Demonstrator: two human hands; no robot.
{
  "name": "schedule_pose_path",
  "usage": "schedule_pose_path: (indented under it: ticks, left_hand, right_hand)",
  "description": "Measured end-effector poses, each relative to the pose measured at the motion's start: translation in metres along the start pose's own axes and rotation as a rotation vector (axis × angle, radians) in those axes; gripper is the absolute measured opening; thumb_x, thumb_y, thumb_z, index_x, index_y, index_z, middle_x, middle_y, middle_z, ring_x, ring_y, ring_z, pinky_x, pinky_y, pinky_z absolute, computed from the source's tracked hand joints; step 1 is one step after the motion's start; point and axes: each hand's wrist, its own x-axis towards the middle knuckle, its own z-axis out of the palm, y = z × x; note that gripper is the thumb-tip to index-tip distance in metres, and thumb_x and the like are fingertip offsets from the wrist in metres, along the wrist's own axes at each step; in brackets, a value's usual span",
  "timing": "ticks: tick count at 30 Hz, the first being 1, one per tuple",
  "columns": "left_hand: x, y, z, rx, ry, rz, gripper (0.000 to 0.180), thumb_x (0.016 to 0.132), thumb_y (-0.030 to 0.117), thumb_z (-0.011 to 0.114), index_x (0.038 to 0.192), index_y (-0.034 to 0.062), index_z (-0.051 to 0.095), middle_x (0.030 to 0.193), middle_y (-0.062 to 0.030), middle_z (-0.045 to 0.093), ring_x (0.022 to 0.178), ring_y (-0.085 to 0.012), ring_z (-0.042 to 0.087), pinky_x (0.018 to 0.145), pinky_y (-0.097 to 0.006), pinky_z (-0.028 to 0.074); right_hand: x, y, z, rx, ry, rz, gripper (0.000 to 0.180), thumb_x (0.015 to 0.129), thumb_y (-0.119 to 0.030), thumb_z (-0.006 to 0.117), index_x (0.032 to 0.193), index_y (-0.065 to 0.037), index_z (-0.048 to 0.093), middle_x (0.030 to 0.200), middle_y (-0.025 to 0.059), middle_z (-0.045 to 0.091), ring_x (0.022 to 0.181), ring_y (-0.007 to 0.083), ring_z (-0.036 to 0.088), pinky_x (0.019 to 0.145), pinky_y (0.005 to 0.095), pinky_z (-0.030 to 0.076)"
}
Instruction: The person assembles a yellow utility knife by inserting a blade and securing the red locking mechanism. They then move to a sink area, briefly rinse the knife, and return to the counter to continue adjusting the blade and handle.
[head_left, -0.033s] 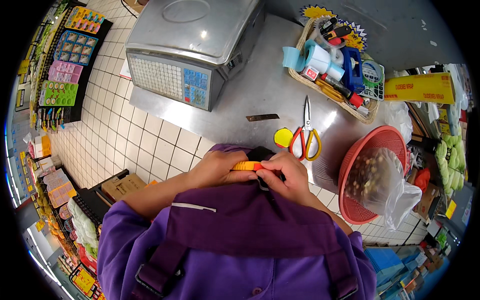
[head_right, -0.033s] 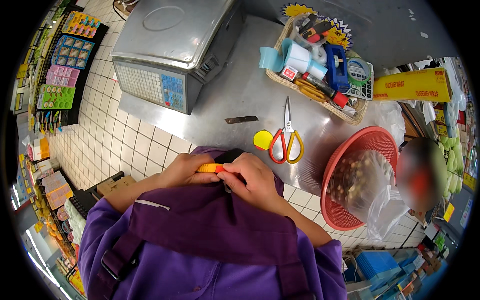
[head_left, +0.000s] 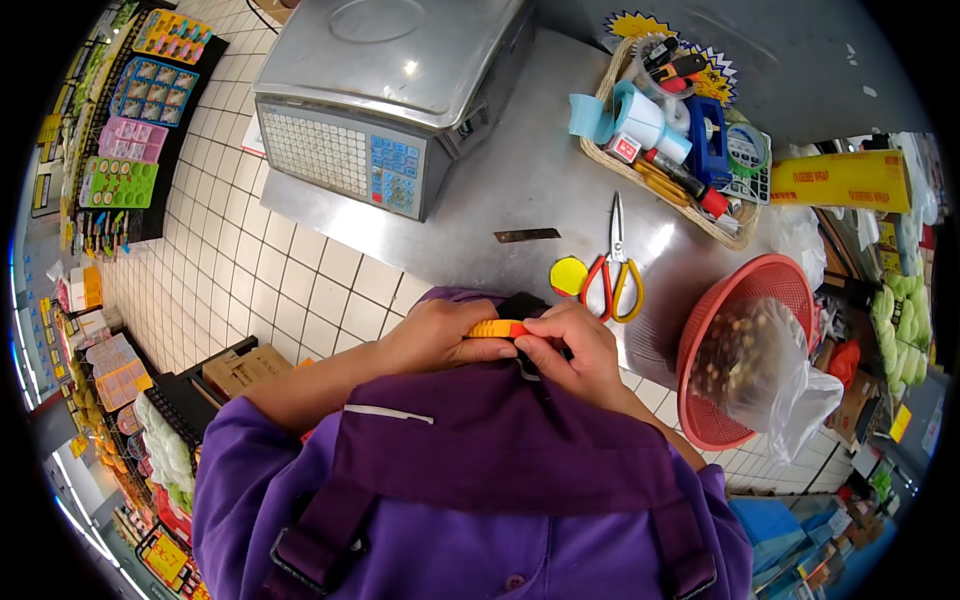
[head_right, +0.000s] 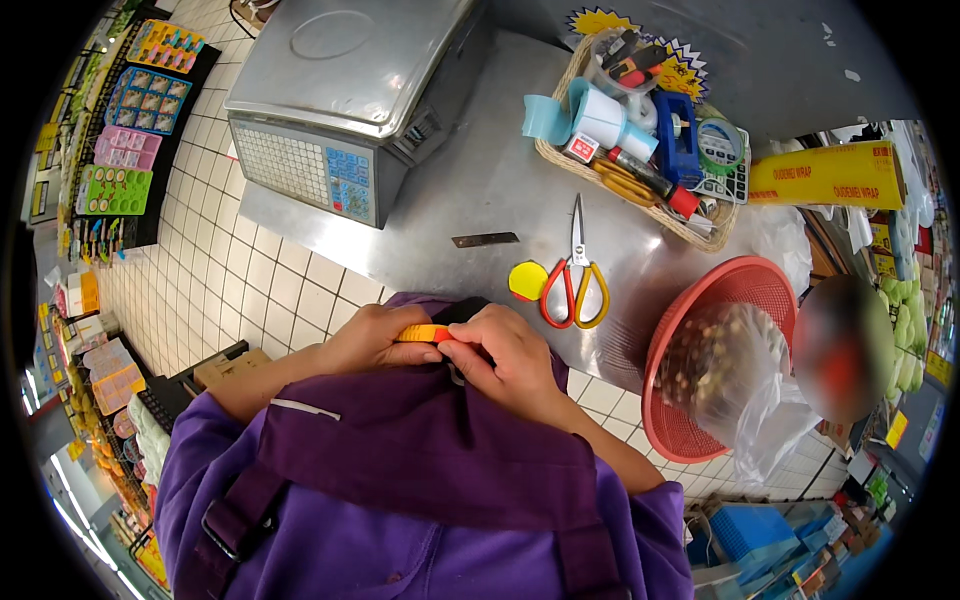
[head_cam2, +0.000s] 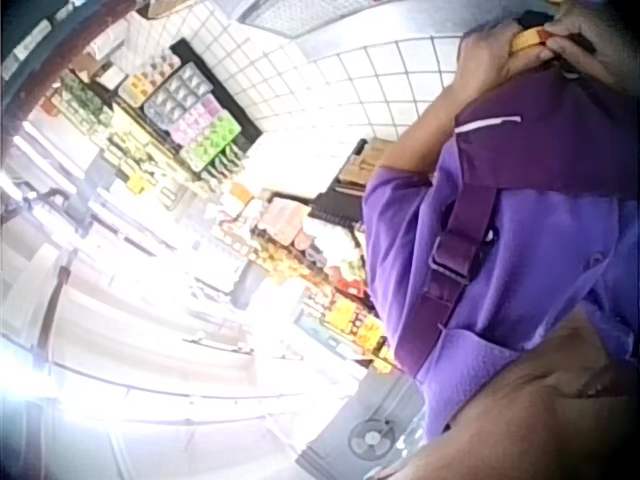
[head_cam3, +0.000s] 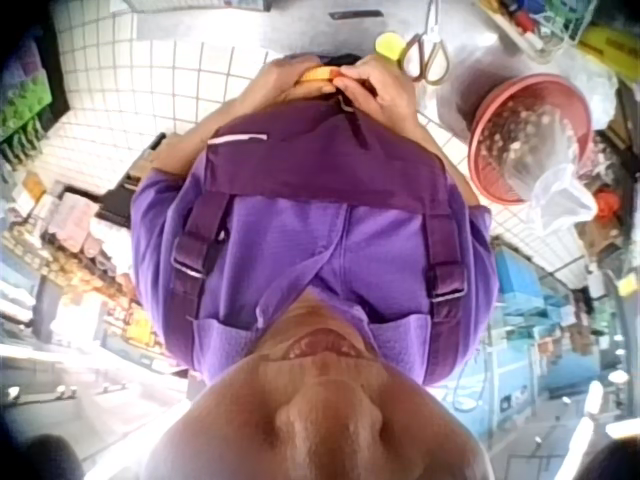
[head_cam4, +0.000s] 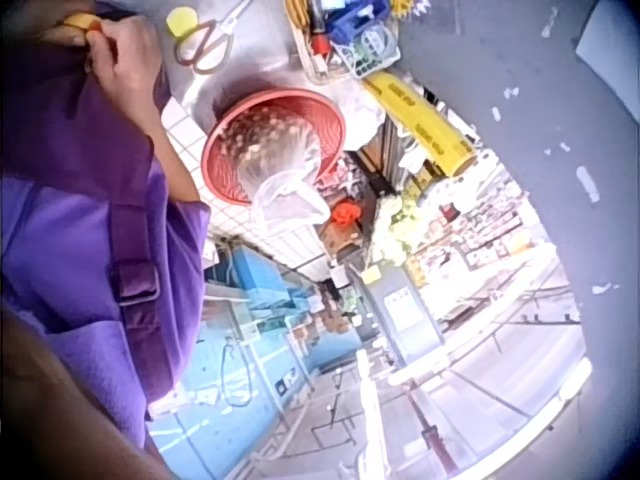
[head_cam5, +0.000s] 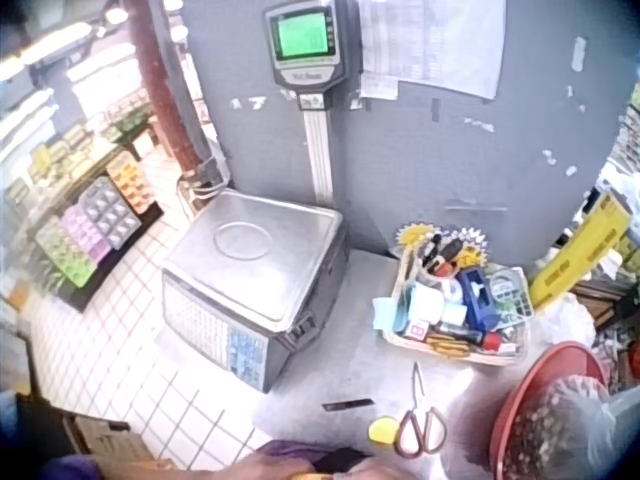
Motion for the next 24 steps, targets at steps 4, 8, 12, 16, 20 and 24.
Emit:
schedule_pose_path:
  ticks: [4, 8, 12, 16, 20, 24]
  left_hand:
    - [0.004, 0.001, -0.005, -0.036, -0.055, -0.047, 0.044, 0.075, 0.045, 0.065, 0.081, 0.0035, 0.052, 0.068, -0.0136, 0.054, 0.064, -0.0348, 0.055, 0.055, -0.040, 0.043]
    - [0.006, 0.002, -0.007, -0.040, -0.059, -0.007, 0.047, 0.072, 0.046, 0.067, 0.081, 0.0030, 0.052, 0.067, -0.0147, 0.054, 0.063, -0.0351, 0.055, 0.056, -0.039, 0.043]
    - [0.008, 0.005, -0.006, 0.017, -0.145, -0.135, 0.046, 0.073, 0.044, 0.067, 0.084, 0.0026, 0.053, 0.071, -0.0164, 0.057, 0.067, -0.0357, 0.056, 0.059, -0.039, 0.043]
    - [0.013, -0.010, 0.007, -0.020, -0.124, -0.012, 0.040, 0.077, 0.038, 0.065, 0.093, 0.0025, 0.055, 0.081, -0.0194, 0.060, 0.077, -0.0371, 0.058, 0.067, -0.040, 0.046]
    - [0.009, -0.009, 0.018, -0.095, -0.102, 0.029, 0.042, 0.078, 0.036, 0.063, 0.100, 0.0018, 0.055, 0.089, -0.0208, 0.061, 0.084, -0.0372, 0.059, 0.074, -0.040, 0.047]
    - [0.023, 0.008, -0.001, -0.015, -0.294, -0.120, 0.048, 0.077, 0.042, 0.063, 0.099, 0.0005, 0.054, 0.090, -0.0214, 0.061, 0.085, -0.0362, 0.059, 0.075, -0.039, 0.046]
  right_hand:
    - [-0.005, -0.001, -0.005, 0.316, -0.037, 0.297, 0.019, 0.079, -0.007, 0.065, 0.095, -0.004, 0.057, 0.083, 0.0008, 0.055, 0.068, 0.0071, 0.051, 0.059, 0.0211, 0.041]
    - [0.004, 0.004, -0.020, 0.399, 0.189, 0.345, 0.025, 0.092, -0.020, 0.046, 0.106, -0.001, 0.053, 0.099, 0.0049, 0.054, 0.092, 0.0109, 0.049, 0.079, 0.0226, 0.039]
    - [0.038, -0.008, -0.037, 0.115, 0.218, 0.066, 0.037, 0.093, -0.030, 0.040, 0.114, 0.000, 0.049, 0.122, 0.0125, 0.045, 0.113, 0.0204, 0.042, 0.089, 0.0281, 0.036]
    - [0.059, -0.015, -0.015, -0.172, -0.107, 0.026, 0.057, 0.093, -0.044, 0.033, 0.132, -0.003, 0.034, 0.141, 0.0193, 0.024, 0.129, 0.0307, 0.026, 0.103, 0.0389, 0.024]
    - [0.043, 0.003, 0.024, -0.338, -0.504, 0.008, 0.067, 0.092, -0.049, 0.029, 0.140, -0.004, 0.016, 0.145, 0.0177, 0.016, 0.135, 0.0296, 0.011, 0.108, 0.0409, 0.010]
    - [0.051, 0.023, 0.014, 0.141, -0.319, 0.139, 0.068, 0.093, -0.050, 0.025, 0.141, -0.003, 0.011, 0.146, 0.0170, 0.012, 0.136, 0.0299, 0.010, 0.109, 0.0375, 0.009]
